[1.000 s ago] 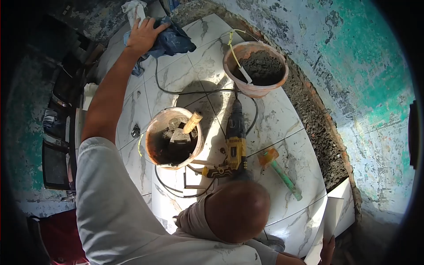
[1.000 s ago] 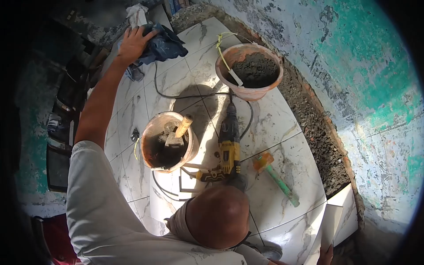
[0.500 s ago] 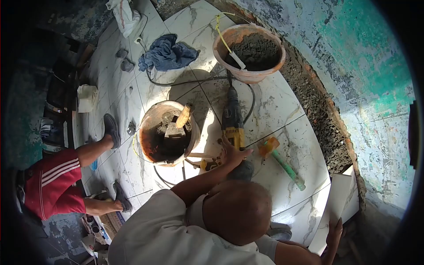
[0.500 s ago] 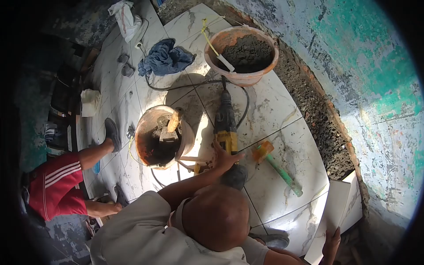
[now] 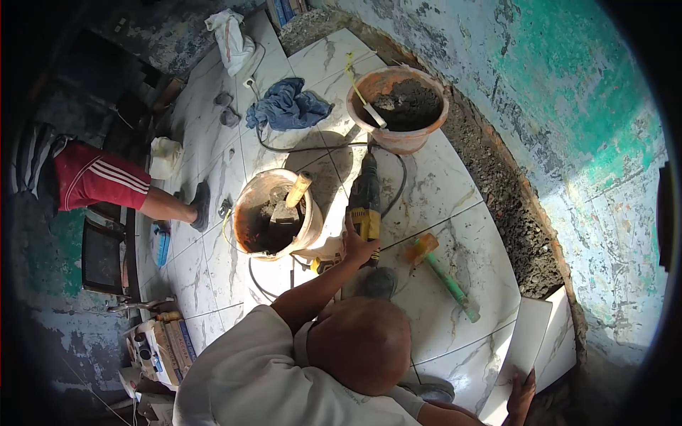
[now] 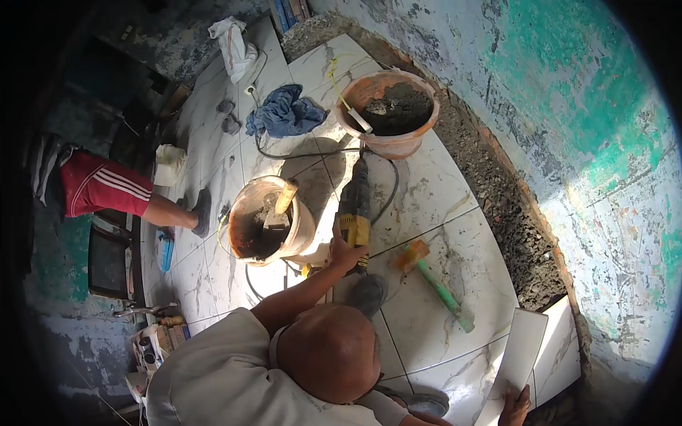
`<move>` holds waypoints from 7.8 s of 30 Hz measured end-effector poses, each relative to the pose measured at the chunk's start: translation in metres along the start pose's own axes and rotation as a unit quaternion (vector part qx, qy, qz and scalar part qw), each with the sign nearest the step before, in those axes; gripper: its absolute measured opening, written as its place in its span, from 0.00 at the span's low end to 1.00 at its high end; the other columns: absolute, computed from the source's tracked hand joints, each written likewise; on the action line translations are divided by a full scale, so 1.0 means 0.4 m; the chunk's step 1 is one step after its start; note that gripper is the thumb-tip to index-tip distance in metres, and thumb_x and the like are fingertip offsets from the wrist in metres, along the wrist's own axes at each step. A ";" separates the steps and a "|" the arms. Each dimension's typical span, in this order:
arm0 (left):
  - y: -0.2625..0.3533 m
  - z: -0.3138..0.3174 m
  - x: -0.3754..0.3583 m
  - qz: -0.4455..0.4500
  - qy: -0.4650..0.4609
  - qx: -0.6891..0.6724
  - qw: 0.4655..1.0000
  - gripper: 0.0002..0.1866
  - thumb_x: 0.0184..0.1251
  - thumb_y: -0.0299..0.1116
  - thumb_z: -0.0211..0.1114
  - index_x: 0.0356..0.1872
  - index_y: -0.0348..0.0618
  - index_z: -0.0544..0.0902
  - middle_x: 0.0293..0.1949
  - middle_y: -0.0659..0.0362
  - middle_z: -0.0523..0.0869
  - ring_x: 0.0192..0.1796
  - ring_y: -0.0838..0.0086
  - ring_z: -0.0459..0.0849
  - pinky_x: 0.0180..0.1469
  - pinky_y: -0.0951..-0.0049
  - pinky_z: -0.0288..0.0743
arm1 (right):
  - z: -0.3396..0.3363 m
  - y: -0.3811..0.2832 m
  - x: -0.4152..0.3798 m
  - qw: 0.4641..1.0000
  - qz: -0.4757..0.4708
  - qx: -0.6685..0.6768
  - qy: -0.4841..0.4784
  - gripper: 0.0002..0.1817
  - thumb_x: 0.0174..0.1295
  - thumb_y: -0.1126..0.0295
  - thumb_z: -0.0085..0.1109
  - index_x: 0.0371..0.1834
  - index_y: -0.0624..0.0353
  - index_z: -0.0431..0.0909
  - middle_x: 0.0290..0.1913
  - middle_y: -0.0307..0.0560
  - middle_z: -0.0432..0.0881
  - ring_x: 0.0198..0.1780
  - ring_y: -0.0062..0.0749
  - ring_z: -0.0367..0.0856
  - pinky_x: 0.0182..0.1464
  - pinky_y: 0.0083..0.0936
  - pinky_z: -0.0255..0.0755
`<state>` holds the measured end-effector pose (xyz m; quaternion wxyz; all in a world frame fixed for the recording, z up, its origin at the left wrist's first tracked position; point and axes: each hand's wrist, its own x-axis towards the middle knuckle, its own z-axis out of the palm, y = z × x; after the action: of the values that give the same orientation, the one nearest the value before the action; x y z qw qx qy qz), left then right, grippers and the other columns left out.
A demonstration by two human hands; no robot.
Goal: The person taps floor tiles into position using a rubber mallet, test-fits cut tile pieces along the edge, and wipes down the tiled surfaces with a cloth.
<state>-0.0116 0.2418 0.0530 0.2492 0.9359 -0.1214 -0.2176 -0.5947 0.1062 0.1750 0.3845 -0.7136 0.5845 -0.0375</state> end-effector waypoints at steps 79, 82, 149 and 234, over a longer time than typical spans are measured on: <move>-0.215 -0.239 -0.144 -0.154 -0.281 -0.329 0.888 0.08 0.70 0.29 0.58 0.40 0.40 0.67 0.31 0.57 0.78 0.27 0.73 0.81 0.29 0.70 0.81 | 0.027 -0.153 0.163 0.997 0.053 -0.052 -0.022 0.32 0.70 0.58 0.55 0.67 0.74 0.63 0.61 0.70 0.73 0.61 0.56 0.73 0.63 0.41 0.65; -0.057 -0.061 -0.048 -0.062 -0.259 -0.344 0.900 0.08 0.68 0.28 0.58 0.37 0.39 0.66 0.28 0.58 0.75 0.24 0.76 0.78 0.25 0.73 0.76 | 0.026 -0.198 0.154 0.999 0.035 -0.039 -0.002 0.29 0.68 0.62 0.57 0.63 0.77 0.65 0.54 0.69 0.78 0.54 0.54 0.79 0.57 0.39 0.70; -0.018 -0.820 -0.320 -0.031 0.038 0.003 0.999 0.20 0.60 0.40 0.73 0.46 0.36 0.80 0.17 0.60 0.79 0.20 0.80 0.75 0.26 0.74 0.68 | 0.816 -0.924 0.991 0.809 -0.451 -0.134 -0.353 0.22 0.67 0.61 0.60 0.57 0.65 0.72 0.39 0.59 0.84 0.41 0.49 0.85 0.39 0.41 0.77; -0.629 -0.152 -0.538 -0.291 0.089 0.104 0.947 0.57 0.22 0.42 0.86 0.63 0.42 0.66 0.54 0.50 0.73 0.59 0.55 0.70 0.62 0.54 0.66 | 0.709 -0.606 0.644 0.950 -0.257 -0.179 -0.015 0.39 0.60 0.49 0.67 0.65 0.64 0.64 0.55 0.55 0.68 0.57 0.48 0.70 0.58 0.42 0.68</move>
<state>-0.1417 0.5522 0.0443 0.0859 0.9669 0.1566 -0.1822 -0.1761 0.0322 0.0177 0.2369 -0.8972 0.3723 -0.0189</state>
